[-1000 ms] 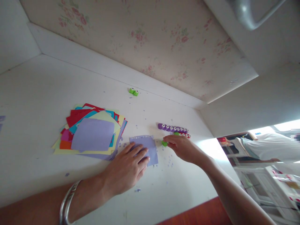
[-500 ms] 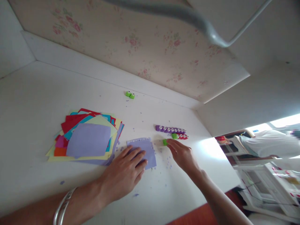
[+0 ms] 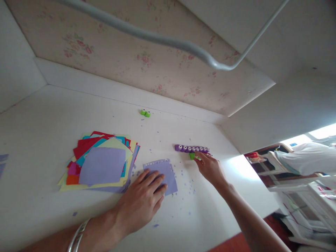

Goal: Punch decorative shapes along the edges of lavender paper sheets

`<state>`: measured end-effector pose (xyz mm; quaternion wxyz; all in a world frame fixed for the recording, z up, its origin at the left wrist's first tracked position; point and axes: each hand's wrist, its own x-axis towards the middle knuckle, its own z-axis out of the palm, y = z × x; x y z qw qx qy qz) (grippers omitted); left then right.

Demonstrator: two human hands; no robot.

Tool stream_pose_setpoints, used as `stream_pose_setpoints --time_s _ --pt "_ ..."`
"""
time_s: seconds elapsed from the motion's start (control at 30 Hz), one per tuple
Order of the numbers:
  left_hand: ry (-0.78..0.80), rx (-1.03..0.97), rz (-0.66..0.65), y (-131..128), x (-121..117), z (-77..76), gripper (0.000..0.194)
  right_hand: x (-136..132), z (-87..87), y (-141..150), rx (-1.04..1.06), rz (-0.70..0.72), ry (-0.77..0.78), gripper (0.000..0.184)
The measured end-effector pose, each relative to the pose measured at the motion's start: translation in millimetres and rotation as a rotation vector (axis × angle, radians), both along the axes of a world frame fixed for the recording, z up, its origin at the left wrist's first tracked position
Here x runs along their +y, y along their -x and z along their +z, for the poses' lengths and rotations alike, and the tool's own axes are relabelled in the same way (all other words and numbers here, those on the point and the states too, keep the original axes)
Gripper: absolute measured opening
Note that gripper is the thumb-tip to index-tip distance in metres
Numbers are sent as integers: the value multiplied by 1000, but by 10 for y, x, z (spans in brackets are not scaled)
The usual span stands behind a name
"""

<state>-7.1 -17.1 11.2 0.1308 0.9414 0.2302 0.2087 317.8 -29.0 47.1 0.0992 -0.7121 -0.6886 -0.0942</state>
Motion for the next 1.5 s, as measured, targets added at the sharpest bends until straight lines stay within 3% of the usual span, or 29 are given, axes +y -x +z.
stream_pose_setpoints --time_s 0.2,0.33,0.47,0.6,0.7,0.8,0.93,1.07,1.2,1.27,1.33,1.43,1.5 --pt "-1 10 -19 21 8 15 33 169 269 229 137 48 -3 27" --pt "15 15 -17 25 -2 27 34 644 404 639 214 125 92 28" --pt "27 15 -18 29 -12 18 34 1442 338 1106 171 186 258 39" --pt "31 0 -17 47 -4 19 34 2198 196 1446 130 197 260 53" --pt "38 0 -22 56 8 26 35 2510 141 1554 96 213 284 58" --pt "45 -15 -14 48 15 16 36 2584 144 1544 61 209 301 50" --pt "58 -66 -7 30 26 -20 36 2451 211 1455 39 207 318 32" --pt "59 -90 -1 29 29 -61 33 2082 289 1350 88 203 309 25" --pt "32 -88 20 24 10 -91 33 1351 312 1178 222 194 284 29" --pt "16 -79 25 20 -3 -93 32 891 286 1051 490 222 238 25" --pt "5 -59 23 16 -15 -88 33 447 240 914 611 222 210 25" --pt "-7 -17 20 14 -28 -73 35 -66 161 743 650 168 223 26" --pt "-18 7 18 14 -28 -58 37 -272 118 675 636 120 230 26"
